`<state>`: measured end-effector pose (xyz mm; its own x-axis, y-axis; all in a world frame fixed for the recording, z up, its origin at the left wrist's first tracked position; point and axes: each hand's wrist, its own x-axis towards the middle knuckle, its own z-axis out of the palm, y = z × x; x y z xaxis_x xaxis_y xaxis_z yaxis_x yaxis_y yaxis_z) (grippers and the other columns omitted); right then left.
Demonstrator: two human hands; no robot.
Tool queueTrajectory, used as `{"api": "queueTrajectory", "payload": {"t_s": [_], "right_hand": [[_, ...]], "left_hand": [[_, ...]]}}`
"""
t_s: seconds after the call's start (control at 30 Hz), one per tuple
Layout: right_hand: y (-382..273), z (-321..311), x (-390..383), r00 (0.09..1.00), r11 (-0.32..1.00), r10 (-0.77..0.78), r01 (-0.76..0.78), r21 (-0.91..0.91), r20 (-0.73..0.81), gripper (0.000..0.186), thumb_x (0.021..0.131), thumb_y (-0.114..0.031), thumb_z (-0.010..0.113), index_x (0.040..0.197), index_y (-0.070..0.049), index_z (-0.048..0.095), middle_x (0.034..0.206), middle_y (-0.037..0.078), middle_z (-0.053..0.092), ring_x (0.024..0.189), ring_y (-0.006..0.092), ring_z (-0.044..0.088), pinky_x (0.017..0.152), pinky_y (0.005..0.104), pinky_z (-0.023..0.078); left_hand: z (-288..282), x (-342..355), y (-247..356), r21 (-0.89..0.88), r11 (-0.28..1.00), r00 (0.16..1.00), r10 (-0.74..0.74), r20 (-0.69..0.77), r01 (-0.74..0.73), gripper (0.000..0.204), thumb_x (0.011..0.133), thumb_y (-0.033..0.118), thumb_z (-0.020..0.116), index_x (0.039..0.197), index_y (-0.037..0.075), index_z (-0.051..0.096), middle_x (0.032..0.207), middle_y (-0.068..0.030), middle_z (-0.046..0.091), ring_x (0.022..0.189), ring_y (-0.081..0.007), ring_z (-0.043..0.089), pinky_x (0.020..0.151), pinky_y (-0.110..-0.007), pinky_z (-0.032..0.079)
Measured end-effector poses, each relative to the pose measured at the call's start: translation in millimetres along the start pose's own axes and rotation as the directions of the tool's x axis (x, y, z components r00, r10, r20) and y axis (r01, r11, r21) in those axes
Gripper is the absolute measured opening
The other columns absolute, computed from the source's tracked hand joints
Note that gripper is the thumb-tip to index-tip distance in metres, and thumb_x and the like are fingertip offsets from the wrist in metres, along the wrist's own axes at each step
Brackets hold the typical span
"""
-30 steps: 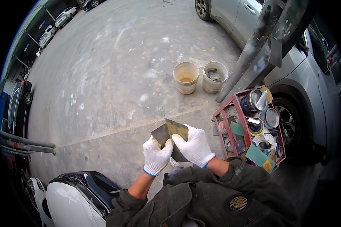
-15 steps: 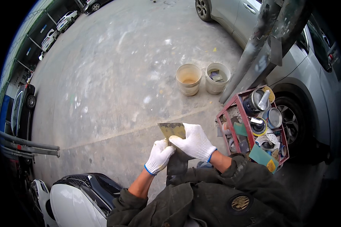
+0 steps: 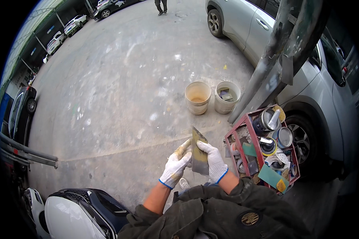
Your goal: The person uses a pneumatic orbital sander to smooth the surface of a silver car's front bumper and fender. They then use an air hose to blow dust off the bumper and a detached car door. Finally, they put on gloves and use a sanding block to manually sand a small metal piece.
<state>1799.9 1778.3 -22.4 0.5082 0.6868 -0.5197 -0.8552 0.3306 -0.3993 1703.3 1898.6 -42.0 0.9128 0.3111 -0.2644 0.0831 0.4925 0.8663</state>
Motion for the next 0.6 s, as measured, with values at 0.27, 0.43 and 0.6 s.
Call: {"api": "queueTrajectory", "payload": {"t_s": [0.27,0.43,0.6], "right_hand": [[-18.9,-0.9,-9.1,0.978,0.972,-0.18,0.161,-0.17,-0.101,0.025,0.091,-0.017,0.065,0.112,-0.004,0.062,0.099,0.01,0.068,0.086,0.0218,0.069,0.074,0.0375,0.059],[-9.0,-11.4,-9.4,0.848,0.445,-0.522,0.365,-0.818,0.094,0.028,0.084,-0.018,0.073,0.103,0.002,0.068,0.091,0.013,0.072,0.078,0.0185,0.068,0.072,0.0338,0.054],[27.8,-18.4,-4.6,0.768,0.41,-0.636,0.421,-0.809,0.078,0.033,0.079,-0.021,0.073,0.101,0.004,0.069,0.086,0.018,0.072,0.076,0.0248,0.069,0.07,0.0376,0.053]], "left_hand": [[-2.1,6.9,3.9,-0.041,0.992,0.96,0.107,-0.259,-0.122,0.027,0.093,0.013,0.066,0.117,-0.001,0.062,0.105,-0.0049,0.068,0.09,-0.0114,0.064,0.078,-0.027,0.052],[6.4,9.3,8.9,0.43,0.874,0.884,0.368,-0.288,-0.224,0.032,0.093,0.019,0.066,0.117,-0.003,0.061,0.1,-0.01,0.071,0.087,-0.0152,0.067,0.079,-0.03,0.053],[19.3,-11.6,8.2,0.845,0.477,0.81,0.579,-0.096,-0.241,0.034,0.087,0.024,0.07,0.112,0.0,0.065,0.085,-0.0203,0.071,0.077,-0.0323,0.072,0.067,-0.038,0.055]]}}
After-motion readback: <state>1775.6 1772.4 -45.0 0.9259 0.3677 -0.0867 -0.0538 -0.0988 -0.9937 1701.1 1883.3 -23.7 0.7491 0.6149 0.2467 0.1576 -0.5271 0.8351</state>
